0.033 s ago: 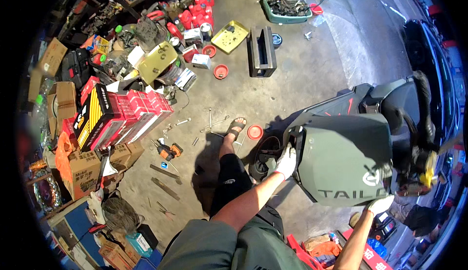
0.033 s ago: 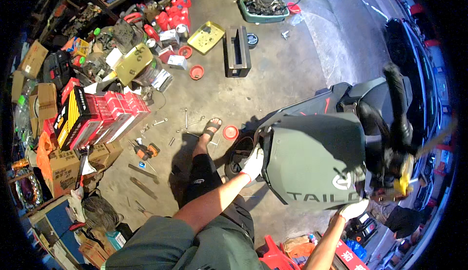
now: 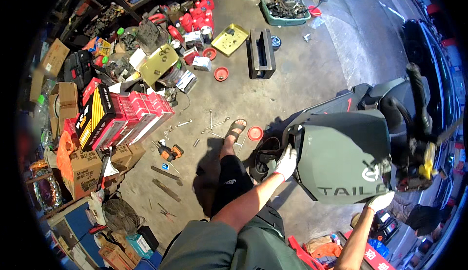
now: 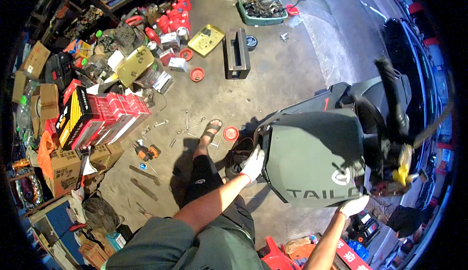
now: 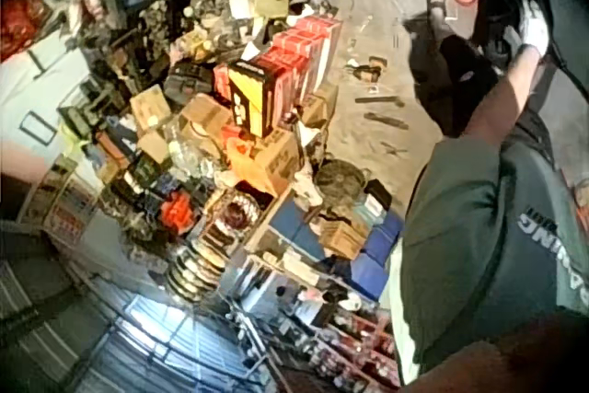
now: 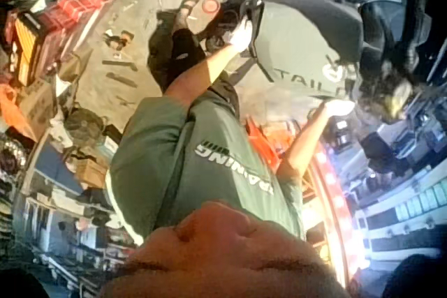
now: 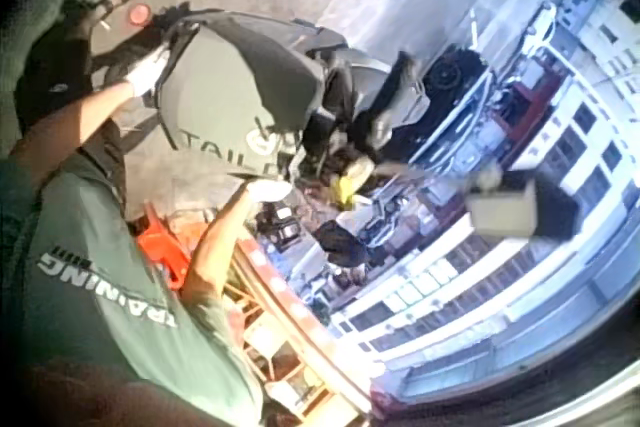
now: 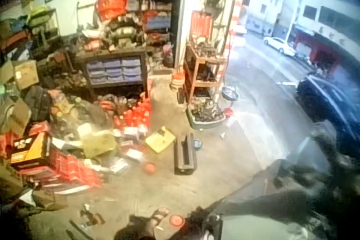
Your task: The person uses a screwdriver to remove screws from the front cowl and headlight assembly of a motorcycle, places the screws into a yellow tray, and uses a T-handle wrench to work on the front wheel and fork area.
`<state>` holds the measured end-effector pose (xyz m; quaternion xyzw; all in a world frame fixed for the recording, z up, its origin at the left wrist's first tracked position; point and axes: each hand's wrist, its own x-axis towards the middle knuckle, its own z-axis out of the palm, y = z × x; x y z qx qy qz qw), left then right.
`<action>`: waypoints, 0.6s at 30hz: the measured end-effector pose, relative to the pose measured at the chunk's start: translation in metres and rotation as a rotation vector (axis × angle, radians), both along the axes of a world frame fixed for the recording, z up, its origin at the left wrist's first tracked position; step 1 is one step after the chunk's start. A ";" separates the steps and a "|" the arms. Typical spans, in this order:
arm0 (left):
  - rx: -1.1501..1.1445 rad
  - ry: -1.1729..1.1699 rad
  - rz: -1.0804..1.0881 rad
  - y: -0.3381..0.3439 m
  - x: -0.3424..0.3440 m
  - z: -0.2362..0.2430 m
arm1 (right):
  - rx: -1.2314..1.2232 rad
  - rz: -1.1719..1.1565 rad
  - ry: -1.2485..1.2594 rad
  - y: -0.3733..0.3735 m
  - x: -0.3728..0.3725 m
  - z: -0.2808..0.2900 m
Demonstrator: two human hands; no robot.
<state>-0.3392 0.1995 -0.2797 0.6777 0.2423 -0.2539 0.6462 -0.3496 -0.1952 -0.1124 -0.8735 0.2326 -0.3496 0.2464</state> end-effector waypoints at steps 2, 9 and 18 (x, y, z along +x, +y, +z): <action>0.073 -0.076 -0.102 -0.013 -0.019 0.012 | -0.133 -0.015 0.043 -0.040 -0.015 -0.019; 0.171 -0.176 -0.264 0.006 -0.062 0.025 | -0.155 -0.108 0.112 -0.033 -0.008 -0.027; 0.176 0.055 -0.387 0.051 -0.125 -0.029 | -0.196 -0.044 0.029 -0.043 -0.010 -0.035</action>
